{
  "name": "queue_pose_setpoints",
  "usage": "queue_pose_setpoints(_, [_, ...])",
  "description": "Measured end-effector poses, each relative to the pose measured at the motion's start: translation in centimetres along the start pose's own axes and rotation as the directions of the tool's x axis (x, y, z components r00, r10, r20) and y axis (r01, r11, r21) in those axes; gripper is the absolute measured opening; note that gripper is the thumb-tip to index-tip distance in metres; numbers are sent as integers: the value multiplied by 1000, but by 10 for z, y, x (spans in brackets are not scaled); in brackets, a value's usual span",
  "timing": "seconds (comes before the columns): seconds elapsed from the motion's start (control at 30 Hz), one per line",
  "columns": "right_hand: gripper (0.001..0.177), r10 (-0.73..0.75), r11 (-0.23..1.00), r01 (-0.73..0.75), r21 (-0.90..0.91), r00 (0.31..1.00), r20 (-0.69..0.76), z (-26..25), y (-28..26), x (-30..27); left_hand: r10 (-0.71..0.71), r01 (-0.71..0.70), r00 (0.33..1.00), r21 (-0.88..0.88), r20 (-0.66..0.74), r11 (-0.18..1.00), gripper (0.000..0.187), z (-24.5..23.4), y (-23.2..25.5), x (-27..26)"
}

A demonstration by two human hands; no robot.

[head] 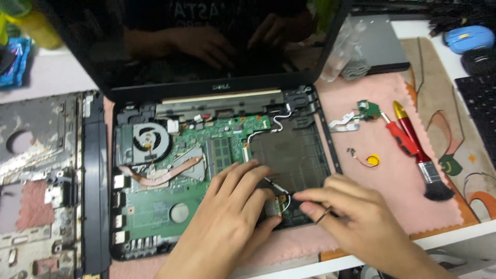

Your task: The person works on the internal components of a disassembled laptop, disconnecting cables and removing parts such as a small circuit board and a heat pipe. They use a screwdriver to loosen screws and handle various connectors and wires on the motherboard.

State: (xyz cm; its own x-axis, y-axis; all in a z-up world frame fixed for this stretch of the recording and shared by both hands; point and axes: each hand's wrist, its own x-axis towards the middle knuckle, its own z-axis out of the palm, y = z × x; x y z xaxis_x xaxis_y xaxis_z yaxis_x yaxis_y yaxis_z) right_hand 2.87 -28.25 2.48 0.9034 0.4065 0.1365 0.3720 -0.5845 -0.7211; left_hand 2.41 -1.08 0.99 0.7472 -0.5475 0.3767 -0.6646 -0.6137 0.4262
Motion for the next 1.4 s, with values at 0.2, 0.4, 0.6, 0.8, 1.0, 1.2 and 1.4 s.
queue_pose_setpoints(0.2, [17,-165,984,164,-63,986,-6,24,-2,7,13,-13,1000,-23,-28,1000,28,19,-12,-7])
queue_pose_setpoints(0.4, [20,-106,972,120,-203,991,78,38,-1,7,-40,34,999,-149,-34,988,34,23,-18,-13])
queue_pose_setpoints(0.6, [18,-26,982,44,-185,995,97,51,4,5,-103,94,991,-110,-80,989,34,36,-23,-20])
queue_pose_setpoints(0.8, [23,237,961,-218,-170,967,98,26,-8,9,-78,65,980,-73,-182,995,36,52,-30,-25])
queue_pose_setpoints(1.0, [24,597,765,-611,-203,792,-130,-64,36,22,-133,128,989,-72,-71,989,44,47,-33,-24])
queue_pose_setpoints(1.2, [39,438,687,-481,-545,872,-218,-100,137,35,-246,232,967,-174,-61,957,22,24,-29,-26])
queue_pose_setpoints(1.4, [39,586,610,-701,-369,712,-387,-83,61,39,-230,202,927,-123,-297,972,12,-20,-30,-44])
